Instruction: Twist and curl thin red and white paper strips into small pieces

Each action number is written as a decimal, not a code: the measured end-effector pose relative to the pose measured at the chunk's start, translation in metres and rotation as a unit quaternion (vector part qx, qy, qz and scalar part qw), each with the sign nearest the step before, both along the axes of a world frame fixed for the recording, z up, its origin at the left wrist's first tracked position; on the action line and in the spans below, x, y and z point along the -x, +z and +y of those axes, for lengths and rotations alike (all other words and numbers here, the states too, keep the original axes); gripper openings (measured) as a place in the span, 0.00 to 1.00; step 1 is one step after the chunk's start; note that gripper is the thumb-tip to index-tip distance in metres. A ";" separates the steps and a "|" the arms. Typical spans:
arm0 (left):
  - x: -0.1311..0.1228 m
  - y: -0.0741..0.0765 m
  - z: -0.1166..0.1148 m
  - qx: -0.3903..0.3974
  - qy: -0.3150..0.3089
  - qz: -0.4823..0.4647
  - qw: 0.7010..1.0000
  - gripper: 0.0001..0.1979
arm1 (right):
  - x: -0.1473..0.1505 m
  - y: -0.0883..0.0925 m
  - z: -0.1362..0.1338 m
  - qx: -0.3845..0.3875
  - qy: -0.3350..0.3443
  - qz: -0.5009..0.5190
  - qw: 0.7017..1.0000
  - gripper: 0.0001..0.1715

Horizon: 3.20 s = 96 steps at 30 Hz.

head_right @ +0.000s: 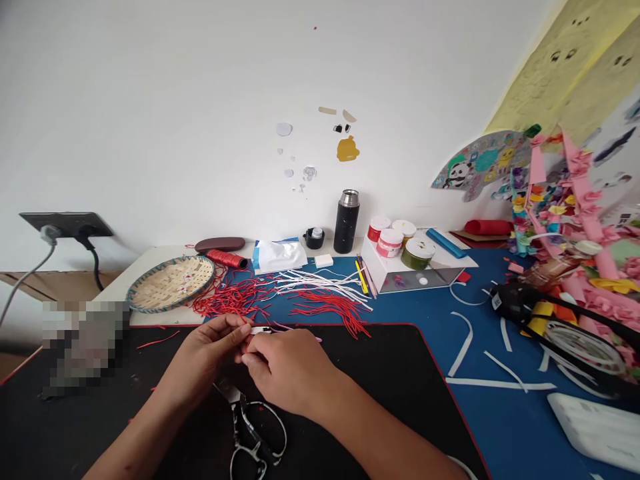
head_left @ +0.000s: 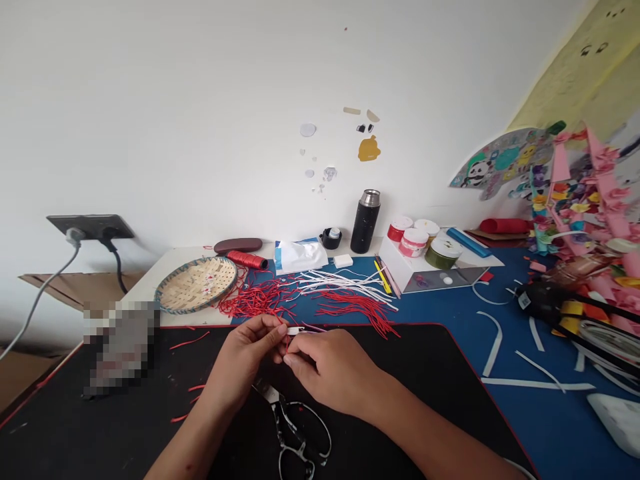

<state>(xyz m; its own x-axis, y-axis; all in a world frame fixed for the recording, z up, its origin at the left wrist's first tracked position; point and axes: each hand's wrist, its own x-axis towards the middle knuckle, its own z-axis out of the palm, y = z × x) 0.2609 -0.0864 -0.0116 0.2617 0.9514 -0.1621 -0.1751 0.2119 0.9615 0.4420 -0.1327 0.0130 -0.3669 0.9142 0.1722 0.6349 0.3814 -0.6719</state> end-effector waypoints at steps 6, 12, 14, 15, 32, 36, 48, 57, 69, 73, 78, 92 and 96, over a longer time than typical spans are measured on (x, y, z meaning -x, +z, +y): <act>-0.002 0.002 -0.003 -0.033 -0.016 0.064 0.997 0.12 | -0.004 -0.001 0.003 -0.034 -0.021 -0.006 0.999 0.08; -0.006 0.004 -0.006 -0.029 -0.056 0.065 0.996 0.13 | -0.014 -0.003 0.011 -0.044 -0.080 -0.031 0.995 0.09; -0.007 0.005 -0.008 -0.016 -0.071 0.047 0.996 0.14 | -0.018 -0.004 0.014 -0.049 -0.087 -0.031 0.994 0.08; -0.007 0.005 -0.009 -0.009 -0.078 0.036 0.996 0.14 | -0.019 -0.004 0.016 -0.045 -0.086 -0.026 0.995 0.08; -0.003 0.007 -0.010 -0.060 0.036 -0.011 0.997 0.17 | -0.004 -0.020 0.014 0.200 0.018 0.190 0.961 0.12; -0.003 0.010 -0.011 -0.106 0.078 0.065 0.989 0.12 | -0.001 -0.022 0.012 0.200 0.004 0.186 0.962 0.12; -0.001 -0.002 -0.008 -0.128 0.059 0.179 0.974 0.09 | -0.013 -0.011 0.014 0.033 -0.053 0.047 0.997 0.08; -0.004 0.006 -0.009 -0.051 -0.044 0.069 0.995 0.17 | -0.027 -0.008 0.024 0.061 -0.060 0.049 0.995 0.10; -0.003 0.002 -0.011 -0.159 0.060 0.152 0.974 0.10 | -0.013 -0.030 0.023 0.257 0.016 0.236 0.937 0.12; -0.004 0.002 -0.010 -0.154 0.052 0.157 0.974 0.11 | -0.012 -0.030 0.024 0.297 0.030 0.281 0.912 0.11; -0.003 0.001 -0.007 -0.135 0.068 0.155 0.976 0.16 | -0.014 -0.035 0.026 0.304 0.056 0.332 0.891 0.11; 0.000 -0.012 0.003 0.067 0.104 -0.063 0.990 0.20 | -0.021 -0.018 0.022 0.241 0.038 0.388 0.889 0.14; 0.000 -0.013 0.006 0.118 0.126 -0.115 0.978 0.14 | -0.017 -0.022 0.021 0.090 -0.041 0.231 0.968 0.06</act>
<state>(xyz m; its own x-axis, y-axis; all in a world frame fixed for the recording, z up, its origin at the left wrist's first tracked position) 0.2606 -0.0799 -0.0247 0.0796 0.9336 -0.3494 -0.4561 0.3458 0.8200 0.4587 -0.1115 -0.0090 -0.2139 0.9672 0.1371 0.2731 0.1939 -0.9422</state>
